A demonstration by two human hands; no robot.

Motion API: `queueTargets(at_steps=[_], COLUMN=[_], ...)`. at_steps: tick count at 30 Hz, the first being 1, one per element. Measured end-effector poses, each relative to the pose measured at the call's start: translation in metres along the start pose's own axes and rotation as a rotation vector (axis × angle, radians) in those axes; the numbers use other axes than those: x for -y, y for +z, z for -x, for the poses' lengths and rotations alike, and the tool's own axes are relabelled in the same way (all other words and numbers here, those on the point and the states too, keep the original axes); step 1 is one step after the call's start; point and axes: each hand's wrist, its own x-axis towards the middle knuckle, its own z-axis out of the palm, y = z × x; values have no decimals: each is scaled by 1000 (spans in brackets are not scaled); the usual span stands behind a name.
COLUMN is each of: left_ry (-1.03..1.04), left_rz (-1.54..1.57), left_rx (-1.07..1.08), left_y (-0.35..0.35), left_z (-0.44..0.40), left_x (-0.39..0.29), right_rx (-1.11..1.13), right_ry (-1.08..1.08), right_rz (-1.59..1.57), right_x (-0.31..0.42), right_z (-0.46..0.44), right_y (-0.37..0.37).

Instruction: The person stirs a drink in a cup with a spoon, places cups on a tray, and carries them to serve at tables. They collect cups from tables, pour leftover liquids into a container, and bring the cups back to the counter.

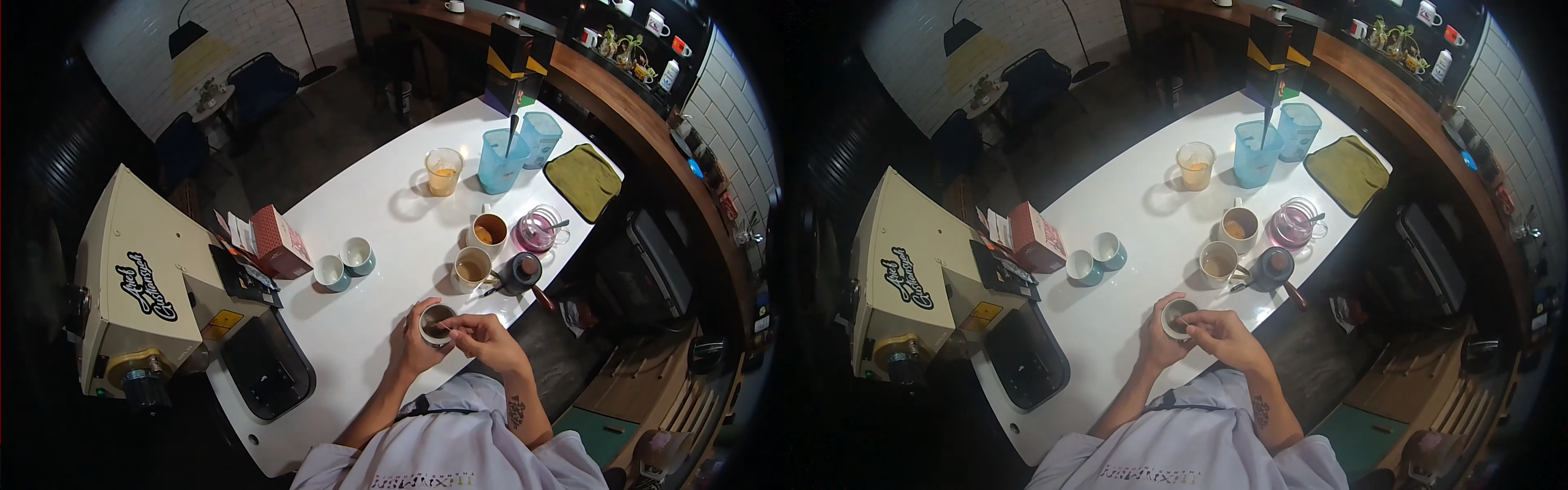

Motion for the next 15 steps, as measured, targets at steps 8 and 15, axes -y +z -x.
queueTargets(at_steps=[8,15], left_ry=[2,-22], left_rz=[-12,7], left_rx=[1,9], left_y=[-1,-1], left_z=[-1,0], left_x=[-3,-1], right_rx=[-34,-8], right_ry=[-4,-45], right_rz=[-7,-64], right_x=[15,14], right_z=[5,8], right_y=[1,3])
